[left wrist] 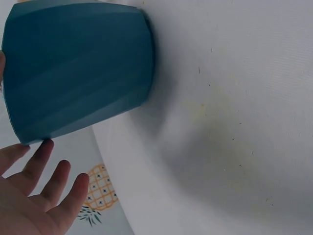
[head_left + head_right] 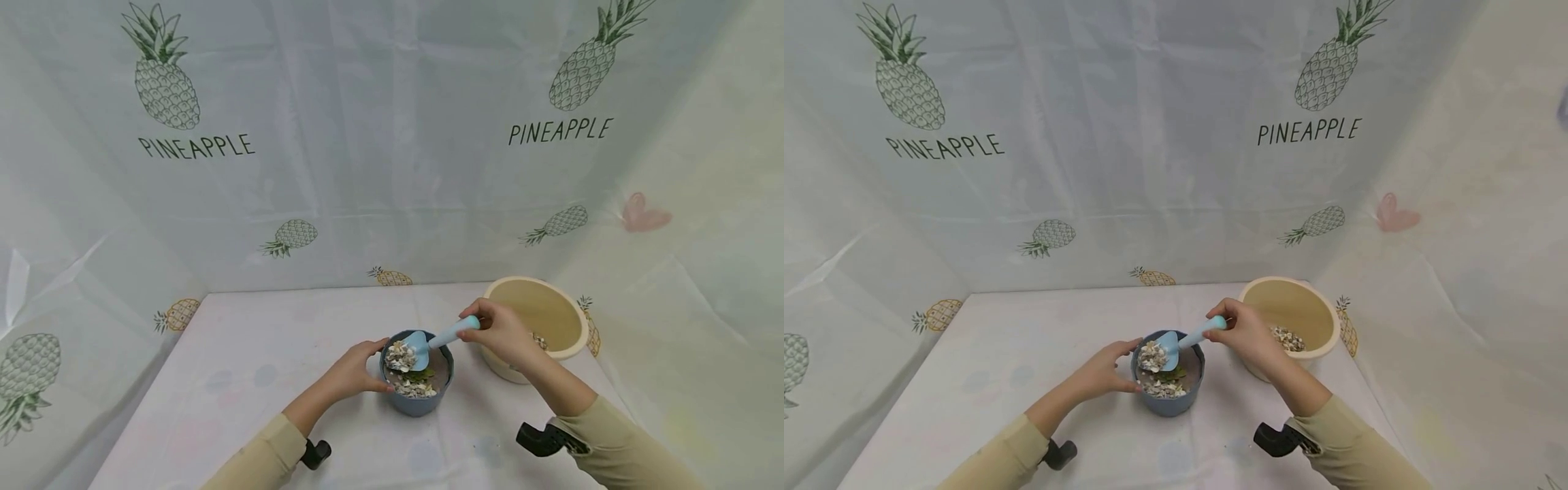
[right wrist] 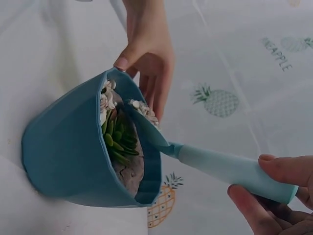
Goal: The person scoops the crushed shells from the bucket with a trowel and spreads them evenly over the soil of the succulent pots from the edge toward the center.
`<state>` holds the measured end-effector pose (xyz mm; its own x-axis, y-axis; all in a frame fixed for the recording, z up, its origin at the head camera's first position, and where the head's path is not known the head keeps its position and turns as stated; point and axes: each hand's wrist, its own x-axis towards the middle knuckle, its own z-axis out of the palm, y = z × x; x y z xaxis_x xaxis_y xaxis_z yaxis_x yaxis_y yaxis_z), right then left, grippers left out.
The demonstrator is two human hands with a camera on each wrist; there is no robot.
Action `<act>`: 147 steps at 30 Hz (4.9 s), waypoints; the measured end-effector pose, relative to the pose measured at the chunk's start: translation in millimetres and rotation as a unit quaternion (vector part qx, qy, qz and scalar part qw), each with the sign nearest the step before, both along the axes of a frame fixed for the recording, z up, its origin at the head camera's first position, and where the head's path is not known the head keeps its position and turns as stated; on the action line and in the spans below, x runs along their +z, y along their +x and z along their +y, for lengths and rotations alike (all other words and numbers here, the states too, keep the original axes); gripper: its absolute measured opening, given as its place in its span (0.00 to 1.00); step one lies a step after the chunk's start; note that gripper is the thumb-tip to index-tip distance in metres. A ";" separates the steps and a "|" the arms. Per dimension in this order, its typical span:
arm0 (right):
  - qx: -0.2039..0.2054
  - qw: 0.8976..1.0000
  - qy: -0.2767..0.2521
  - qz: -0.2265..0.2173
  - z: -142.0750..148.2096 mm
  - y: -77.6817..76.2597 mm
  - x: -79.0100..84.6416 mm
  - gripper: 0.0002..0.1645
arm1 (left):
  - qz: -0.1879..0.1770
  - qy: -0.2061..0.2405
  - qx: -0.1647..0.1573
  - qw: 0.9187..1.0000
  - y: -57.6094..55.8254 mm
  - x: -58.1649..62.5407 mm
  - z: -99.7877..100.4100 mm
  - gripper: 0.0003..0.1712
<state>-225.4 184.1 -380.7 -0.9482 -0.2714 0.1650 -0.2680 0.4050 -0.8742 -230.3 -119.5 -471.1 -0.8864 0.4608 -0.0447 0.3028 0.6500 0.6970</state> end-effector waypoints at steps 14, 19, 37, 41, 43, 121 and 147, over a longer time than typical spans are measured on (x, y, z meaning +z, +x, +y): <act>0.027 0.999 0.031 0.031 -10.2 8.9 6.5 0.11 | -0.017 0.016 0.010 1.000 4.7 -2.3 2.7 0.59; 0.036 0.998 0.041 0.042 -8.9 15.6 7.0 0.11 | -0.018 0.016 0.011 1.000 5.3 -2.0 3.0 0.59; 0.062 0.992 0.071 0.081 -22.4 5.3 23.6 0.12 | -0.002 0.006 0.014 1.000 5.3 -1.1 3.1 0.58; 0.066 0.991 0.077 0.084 -26.9 1.6 27.8 0.12 | -0.003 0.009 0.013 1.000 5.3 -1.7 3.7 0.58; 0.065 0.992 0.077 0.081 -27.3 -0.1 28.3 0.11 | -0.003 0.007 0.015 1.000 5.2 -1.9 4.0 0.58; -0.065 0.985 0.052 0.150 56.2 19.5 34.3 0.13 | 0.096 -0.015 -0.050 0.994 -36.2 88.2 74.9 0.43; -0.207 0.954 0.094 0.197 146.6 43.7 28.3 0.16 | 0.233 -0.285 -0.211 0.905 -87.1 74.1 189.9 0.38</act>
<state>-181.7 330.7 -352.4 -0.8553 0.0525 0.5155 -0.3435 0.6874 -0.6399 -317.3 70.4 -397.0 -0.6214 0.7820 -0.0486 0.7823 0.6227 0.0165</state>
